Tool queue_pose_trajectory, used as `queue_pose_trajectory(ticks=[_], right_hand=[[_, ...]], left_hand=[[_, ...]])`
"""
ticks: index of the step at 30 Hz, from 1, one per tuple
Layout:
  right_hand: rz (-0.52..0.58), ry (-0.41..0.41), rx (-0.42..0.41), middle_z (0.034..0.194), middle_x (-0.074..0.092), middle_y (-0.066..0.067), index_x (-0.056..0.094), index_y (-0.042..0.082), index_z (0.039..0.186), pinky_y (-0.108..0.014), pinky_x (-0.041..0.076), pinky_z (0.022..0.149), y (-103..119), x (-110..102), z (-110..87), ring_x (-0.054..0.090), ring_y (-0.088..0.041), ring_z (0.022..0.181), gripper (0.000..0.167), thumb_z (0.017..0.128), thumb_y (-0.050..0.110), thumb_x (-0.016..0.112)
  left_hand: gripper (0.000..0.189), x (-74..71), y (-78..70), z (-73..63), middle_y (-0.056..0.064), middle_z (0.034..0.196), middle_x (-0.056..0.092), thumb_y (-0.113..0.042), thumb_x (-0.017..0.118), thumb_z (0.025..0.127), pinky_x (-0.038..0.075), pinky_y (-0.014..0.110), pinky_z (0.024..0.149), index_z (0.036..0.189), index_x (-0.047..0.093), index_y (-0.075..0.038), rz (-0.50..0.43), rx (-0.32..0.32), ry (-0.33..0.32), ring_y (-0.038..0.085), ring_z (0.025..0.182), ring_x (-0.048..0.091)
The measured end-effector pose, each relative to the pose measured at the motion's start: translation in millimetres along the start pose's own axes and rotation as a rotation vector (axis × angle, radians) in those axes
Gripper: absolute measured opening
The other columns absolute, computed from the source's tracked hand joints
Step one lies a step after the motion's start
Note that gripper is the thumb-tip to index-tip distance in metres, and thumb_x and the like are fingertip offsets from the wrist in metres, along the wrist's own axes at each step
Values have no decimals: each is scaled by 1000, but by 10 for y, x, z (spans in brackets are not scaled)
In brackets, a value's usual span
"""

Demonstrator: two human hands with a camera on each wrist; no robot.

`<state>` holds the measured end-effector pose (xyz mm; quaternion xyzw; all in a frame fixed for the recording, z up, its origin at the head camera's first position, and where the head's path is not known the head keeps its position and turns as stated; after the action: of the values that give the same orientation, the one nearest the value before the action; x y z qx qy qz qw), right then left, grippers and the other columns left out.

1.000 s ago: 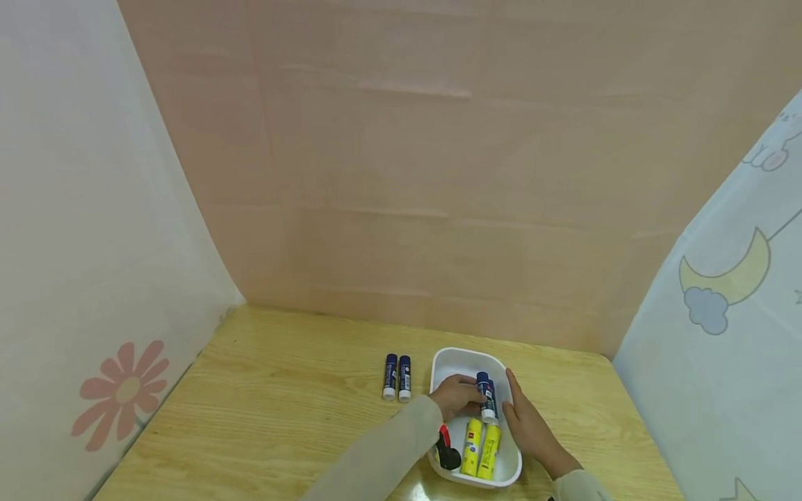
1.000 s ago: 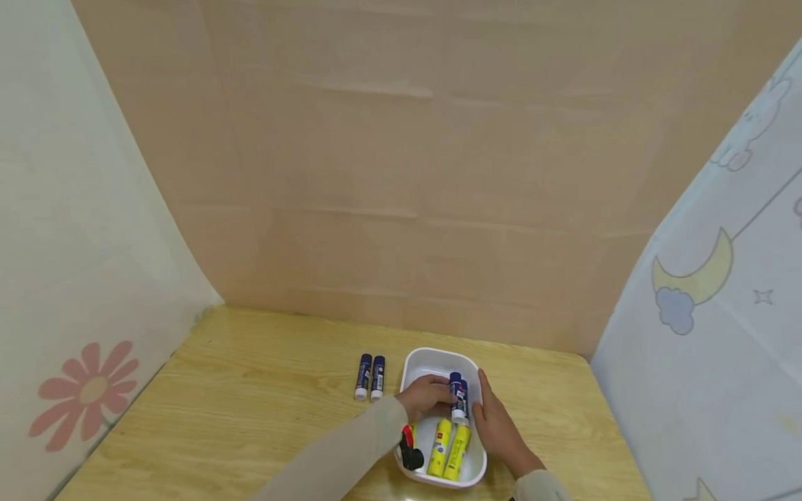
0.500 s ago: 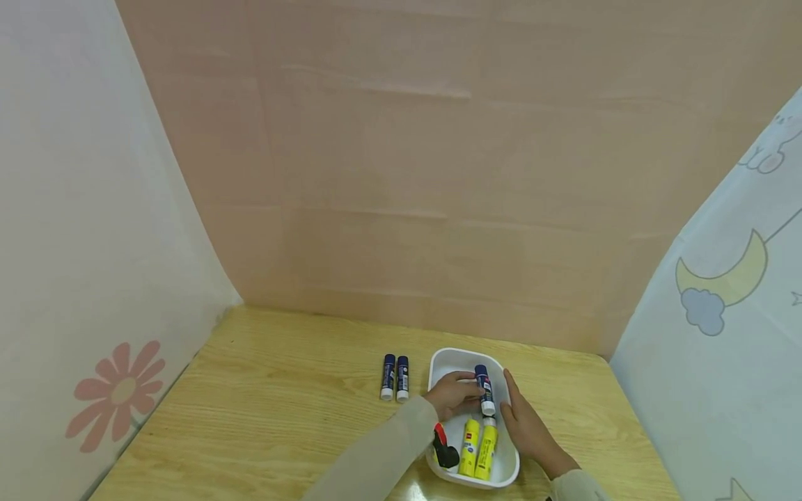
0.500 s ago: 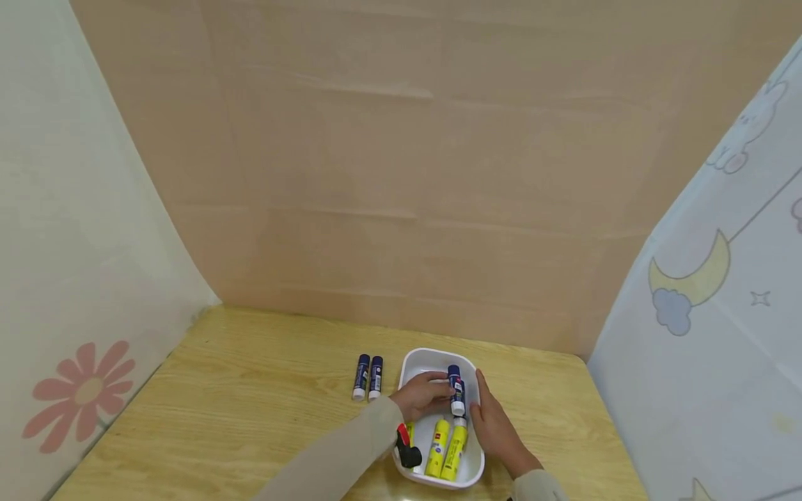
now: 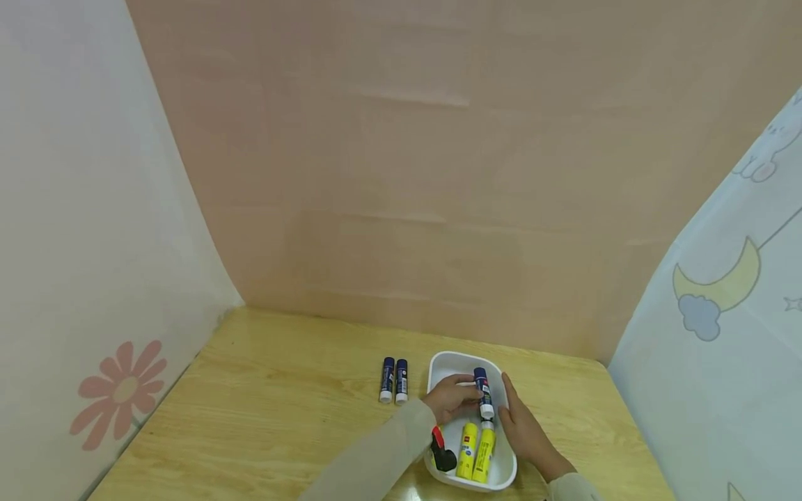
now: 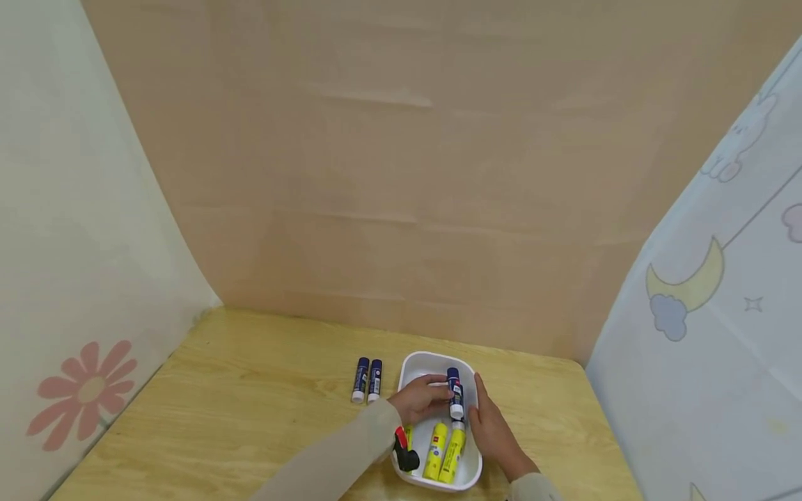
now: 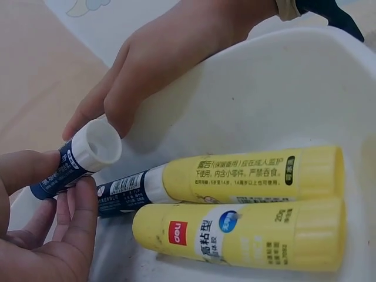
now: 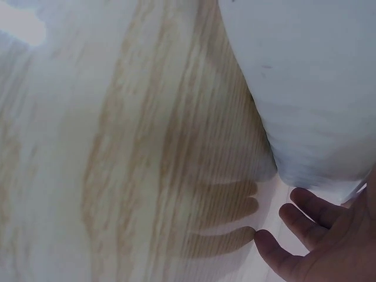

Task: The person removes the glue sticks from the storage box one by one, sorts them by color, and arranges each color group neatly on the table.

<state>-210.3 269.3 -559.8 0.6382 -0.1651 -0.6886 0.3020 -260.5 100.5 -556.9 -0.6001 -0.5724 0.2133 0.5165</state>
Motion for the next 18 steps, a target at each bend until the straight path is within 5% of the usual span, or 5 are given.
queue_pose_trajectory(ticks=[7, 18], right_hand=[[-27, -23, -46, 147, 33, -32, 11, -2, 154, -61, 30, 105, 16, 15, -41, 38, -49, 130, 62, 101, 2, 43], [-54, 16, 30, 151, 25, -31, 8, -1, 154, -58, 26, 109, 36, -12, -5, 31, -47, 135, 63, 101, 4, 41]], left_hand=[[51, -31, -33, -56, 10, 104, 66, -4, 72, 86, 54, 39, 89, 133, 54, 1, 9, 35, 14, 20, 90, 65], [55, -282, -485, -214, 9, 109, 67, -7, 70, 89, 54, 33, 89, 139, 48, -2, 24, 99, 101, 21, 97, 66]])
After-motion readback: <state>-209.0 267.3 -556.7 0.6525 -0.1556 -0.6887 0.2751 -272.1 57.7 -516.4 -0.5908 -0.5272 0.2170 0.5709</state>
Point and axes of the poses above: each hand's wrist, its own z-axis towards the middle knuckle, its own x-axis out of the palm, y = z × x, the point moved 2 cm from there along z, towards the middle knuckle
